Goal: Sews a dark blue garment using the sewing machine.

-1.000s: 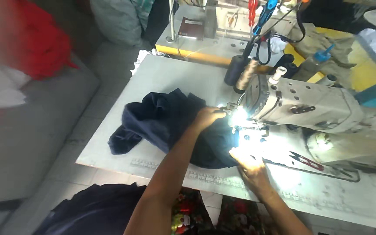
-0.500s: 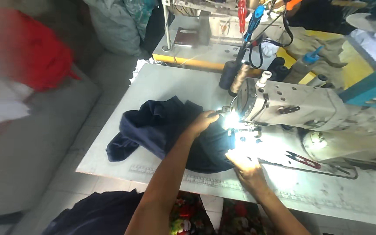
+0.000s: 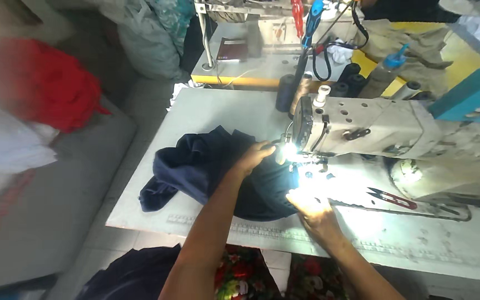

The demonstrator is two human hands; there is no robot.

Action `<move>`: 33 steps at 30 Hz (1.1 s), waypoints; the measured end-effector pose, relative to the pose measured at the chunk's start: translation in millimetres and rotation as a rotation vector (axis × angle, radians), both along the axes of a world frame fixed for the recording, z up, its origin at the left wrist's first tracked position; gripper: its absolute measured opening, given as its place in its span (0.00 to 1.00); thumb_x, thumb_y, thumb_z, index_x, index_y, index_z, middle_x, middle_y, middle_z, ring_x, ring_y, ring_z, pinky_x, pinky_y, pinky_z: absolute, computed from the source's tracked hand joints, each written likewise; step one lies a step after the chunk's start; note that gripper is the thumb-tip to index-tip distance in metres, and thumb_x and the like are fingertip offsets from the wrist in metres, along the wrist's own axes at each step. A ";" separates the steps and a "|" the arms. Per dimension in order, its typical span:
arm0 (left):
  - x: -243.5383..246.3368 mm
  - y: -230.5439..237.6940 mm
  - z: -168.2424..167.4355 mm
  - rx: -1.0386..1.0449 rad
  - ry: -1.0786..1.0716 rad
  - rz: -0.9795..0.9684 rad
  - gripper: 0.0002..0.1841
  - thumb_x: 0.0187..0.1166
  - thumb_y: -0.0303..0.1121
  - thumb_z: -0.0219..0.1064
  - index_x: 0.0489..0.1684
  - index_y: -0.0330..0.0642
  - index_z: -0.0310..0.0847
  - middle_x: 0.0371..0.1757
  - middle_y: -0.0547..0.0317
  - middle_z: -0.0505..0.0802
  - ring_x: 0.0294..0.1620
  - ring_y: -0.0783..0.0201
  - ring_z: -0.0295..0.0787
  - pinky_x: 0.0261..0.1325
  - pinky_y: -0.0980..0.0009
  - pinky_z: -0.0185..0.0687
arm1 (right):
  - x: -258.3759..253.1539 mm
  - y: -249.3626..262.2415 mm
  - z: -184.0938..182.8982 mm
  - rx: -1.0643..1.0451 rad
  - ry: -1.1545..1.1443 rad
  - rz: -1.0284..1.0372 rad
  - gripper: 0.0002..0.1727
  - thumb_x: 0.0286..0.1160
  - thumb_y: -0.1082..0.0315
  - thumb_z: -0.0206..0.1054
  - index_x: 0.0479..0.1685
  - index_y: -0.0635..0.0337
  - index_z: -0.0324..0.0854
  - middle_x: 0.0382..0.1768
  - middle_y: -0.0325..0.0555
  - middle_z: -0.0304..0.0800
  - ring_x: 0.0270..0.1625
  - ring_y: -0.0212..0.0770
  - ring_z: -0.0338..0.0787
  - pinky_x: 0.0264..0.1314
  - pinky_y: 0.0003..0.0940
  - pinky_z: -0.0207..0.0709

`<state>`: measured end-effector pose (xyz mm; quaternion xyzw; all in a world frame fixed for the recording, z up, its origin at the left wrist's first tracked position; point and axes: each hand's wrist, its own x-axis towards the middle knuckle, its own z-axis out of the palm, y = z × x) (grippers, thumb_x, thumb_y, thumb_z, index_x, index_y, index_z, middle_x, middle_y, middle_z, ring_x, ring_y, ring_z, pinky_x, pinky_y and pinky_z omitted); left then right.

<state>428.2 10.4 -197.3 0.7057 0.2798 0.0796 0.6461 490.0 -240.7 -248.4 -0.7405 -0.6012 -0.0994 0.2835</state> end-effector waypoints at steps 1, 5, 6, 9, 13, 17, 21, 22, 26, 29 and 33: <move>-0.3 -0.1 0.5 -0.006 0.002 0.000 0.23 0.90 0.31 0.57 0.79 0.28 0.70 0.78 0.34 0.78 0.79 0.49 0.73 0.81 0.53 0.66 | -0.2 0.0 -0.5 0.000 -0.001 -0.001 0.18 0.79 0.73 0.59 0.55 0.51 0.94 0.59 0.43 0.97 0.65 0.47 0.93 0.66 0.48 0.83; -1.1 -0.8 1.6 0.016 0.001 -0.027 0.20 0.90 0.30 0.55 0.75 0.28 0.73 0.74 0.36 0.81 0.73 0.53 0.77 0.77 0.55 0.69 | -1.3 0.1 1.1 -0.007 0.022 -0.002 0.17 0.77 0.74 0.61 0.55 0.52 0.94 0.59 0.45 0.97 0.65 0.49 0.93 0.66 0.51 0.83; -1.5 -1.3 2.6 0.019 0.002 -0.032 0.20 0.90 0.30 0.55 0.74 0.29 0.74 0.73 0.36 0.82 0.72 0.53 0.77 0.76 0.55 0.69 | -1.7 -0.1 1.6 -0.015 0.027 -0.002 0.17 0.77 0.74 0.61 0.55 0.52 0.94 0.59 0.45 0.96 0.65 0.49 0.93 0.66 0.52 0.83; -2.3 -1.9 3.5 0.005 0.002 -0.038 0.20 0.89 0.30 0.55 0.76 0.30 0.74 0.75 0.37 0.80 0.74 0.53 0.76 0.77 0.55 0.69 | -1.7 -0.7 2.1 -0.023 0.016 -0.004 0.18 0.77 0.74 0.61 0.55 0.51 0.94 0.59 0.44 0.96 0.64 0.49 0.94 0.65 0.51 0.83; 2.7 3.9 2.1 0.102 0.008 -0.041 0.18 0.89 0.30 0.57 0.71 0.29 0.77 0.69 0.38 0.84 0.67 0.56 0.80 0.73 0.57 0.73 | -1.5 -0.6 2.8 -0.028 0.014 0.001 0.18 0.76 0.73 0.61 0.56 0.51 0.94 0.59 0.43 0.96 0.65 0.49 0.94 0.64 0.52 0.83; 10.5 23.7 9.0 0.805 0.113 0.023 0.18 0.80 0.24 0.67 0.69 0.37 0.83 0.65 0.40 0.92 0.68 0.38 0.87 0.73 0.34 0.72 | -2.9 -0.4 2.9 -0.025 0.033 -0.018 0.17 0.78 0.72 0.61 0.58 0.50 0.94 0.59 0.42 0.97 0.64 0.47 0.94 0.65 0.50 0.84; -22.2 -2.7 26.7 1.197 -0.157 -0.183 0.12 0.77 0.23 0.65 0.54 0.34 0.89 0.59 0.40 0.93 0.65 0.39 0.88 0.70 0.38 0.76 | -3.8 -0.3 2.6 -0.004 0.005 -0.027 0.13 0.78 0.69 0.62 0.49 0.61 0.92 0.52 0.50 0.97 0.51 0.53 0.97 0.57 0.50 0.86; -37.6 -15.9 27.1 1.234 -0.189 -0.324 0.11 0.80 0.31 0.64 0.49 0.37 0.91 0.56 0.44 0.93 0.64 0.43 0.88 0.73 0.42 0.75 | -3.4 -0.2 2.6 -0.007 -0.003 -0.023 0.12 0.78 0.68 0.62 0.47 0.61 0.92 0.52 0.50 0.97 0.51 0.53 0.97 0.57 0.49 0.86; -80.8 -44.6 15.9 1.276 -0.044 -0.677 0.20 0.84 0.49 0.62 0.40 0.41 0.93 0.39 0.51 0.94 0.54 0.48 0.93 0.80 0.31 0.64 | -1.2 -0.7 0.7 -0.009 0.031 0.023 0.12 0.78 0.65 0.64 0.44 0.61 0.92 0.56 0.50 0.97 0.55 0.53 0.96 0.57 0.53 0.85; -81.7 -40.6 38.1 1.359 0.067 -0.635 0.16 0.79 0.46 0.70 0.43 0.41 0.92 0.38 0.47 0.92 0.49 0.44 0.92 0.74 0.30 0.67 | -0.5 -2.0 2.4 -0.022 0.113 0.056 0.13 0.77 0.64 0.67 0.42 0.65 0.92 0.60 0.54 0.94 0.60 0.57 0.95 0.61 0.57 0.84; -79.5 -53.6 74.4 1.299 0.077 -0.664 0.11 0.74 0.39 0.76 0.40 0.40 0.91 0.37 0.48 0.92 0.50 0.45 0.91 0.78 0.29 0.60 | 2.4 -2.5 6.1 -0.012 0.214 0.120 0.10 0.73 0.68 0.72 0.31 0.69 0.89 0.61 0.61 0.92 0.57 0.61 0.94 0.59 0.60 0.83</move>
